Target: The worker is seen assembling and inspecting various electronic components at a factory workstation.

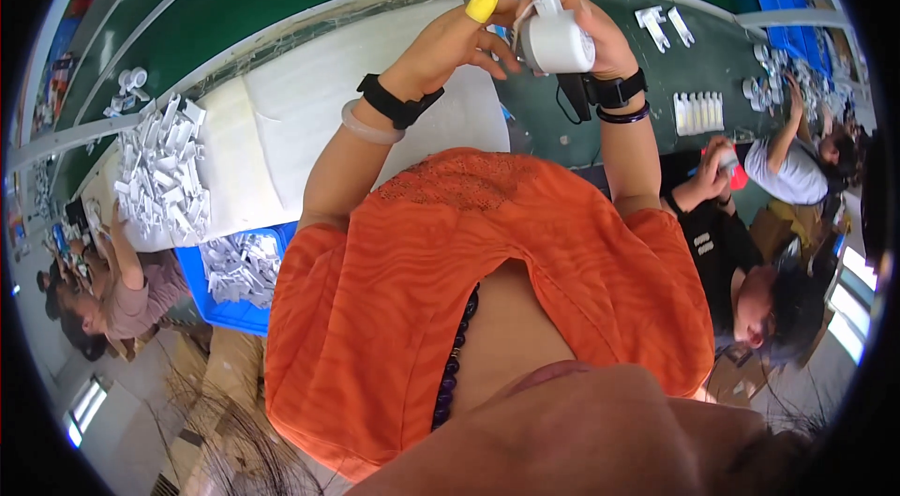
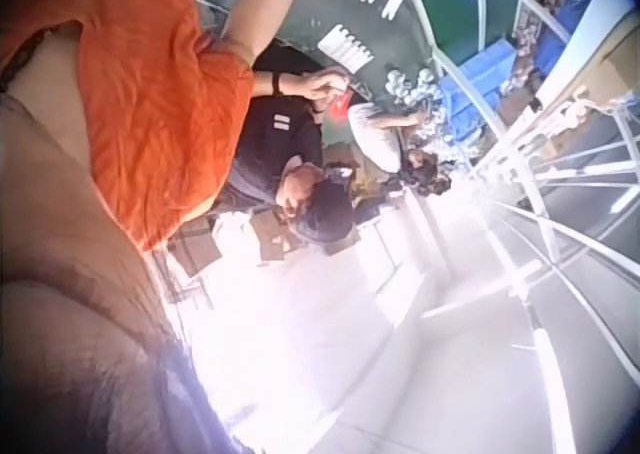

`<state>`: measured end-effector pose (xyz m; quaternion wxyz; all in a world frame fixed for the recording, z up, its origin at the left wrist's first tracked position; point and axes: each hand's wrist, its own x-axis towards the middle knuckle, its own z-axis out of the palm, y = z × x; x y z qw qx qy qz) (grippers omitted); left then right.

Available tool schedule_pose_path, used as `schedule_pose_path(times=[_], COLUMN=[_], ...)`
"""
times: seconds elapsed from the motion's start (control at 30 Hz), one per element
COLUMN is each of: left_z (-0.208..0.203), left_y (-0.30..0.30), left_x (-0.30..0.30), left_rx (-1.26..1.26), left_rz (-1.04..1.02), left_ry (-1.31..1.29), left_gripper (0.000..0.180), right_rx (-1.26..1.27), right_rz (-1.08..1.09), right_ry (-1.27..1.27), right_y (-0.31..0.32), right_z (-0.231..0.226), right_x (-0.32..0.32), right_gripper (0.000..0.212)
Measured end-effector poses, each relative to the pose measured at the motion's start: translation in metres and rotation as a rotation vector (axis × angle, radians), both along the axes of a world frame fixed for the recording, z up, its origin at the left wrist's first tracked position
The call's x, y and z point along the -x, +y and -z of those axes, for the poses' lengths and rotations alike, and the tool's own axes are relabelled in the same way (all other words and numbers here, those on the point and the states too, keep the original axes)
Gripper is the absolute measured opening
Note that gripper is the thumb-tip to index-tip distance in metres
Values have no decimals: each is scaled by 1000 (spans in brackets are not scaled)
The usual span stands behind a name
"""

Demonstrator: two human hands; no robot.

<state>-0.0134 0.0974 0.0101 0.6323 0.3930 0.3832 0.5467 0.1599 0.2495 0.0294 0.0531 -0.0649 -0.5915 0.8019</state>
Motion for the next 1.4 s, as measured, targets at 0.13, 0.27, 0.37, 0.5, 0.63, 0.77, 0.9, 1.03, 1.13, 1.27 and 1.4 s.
schedule_pose_path(times=[0.13,0.27,0.37,0.5,0.63,0.77,0.9,1.03,1.13,1.27,1.4], left_z=[-4,-19,-25,-12,-16,-33,-28,-18,-4,1,6], left_y=[-39,-62,-72,-76,-84,-86,-86,-85,-84,-83,-85], left_x=[-26,-34,-37,-33,-31,-30,-24,-13,-7,-4,-6], left_rx=[-150,-455,-401,-373,-332,-128,-178,-175,-120,-3,52], left_rz=[-254,-500,-439,-415,-169,-11,-45,29,58,55,16], left_ry=[205,1067,1127,882,371,79,141,63,-183,-393,-449], left_gripper=[58,98,95,78,65,56,62,77,79,72,67], right_rx=[143,92,41,-365,-979,-342,-139,-226,-210,-201,-211], right_rz=[274,541,569,674,907,618,558,609,684,685,674], right_ry=[-30,-101,-76,-93,2,-123,89,63,-47,-6,18], right_y=[-61,-117,-147,-168,-157,-169,-181,-180,-183,-188,-188], right_z=[-7,-6,3,-5,4,18,11,7,-2,-2,-1], right_x=[-2,0,-5,-21,-35,-48,-48,-53,-57,-60,-59], right_gripper=[53,46,48,51,53,47,36,32,32,31,33])
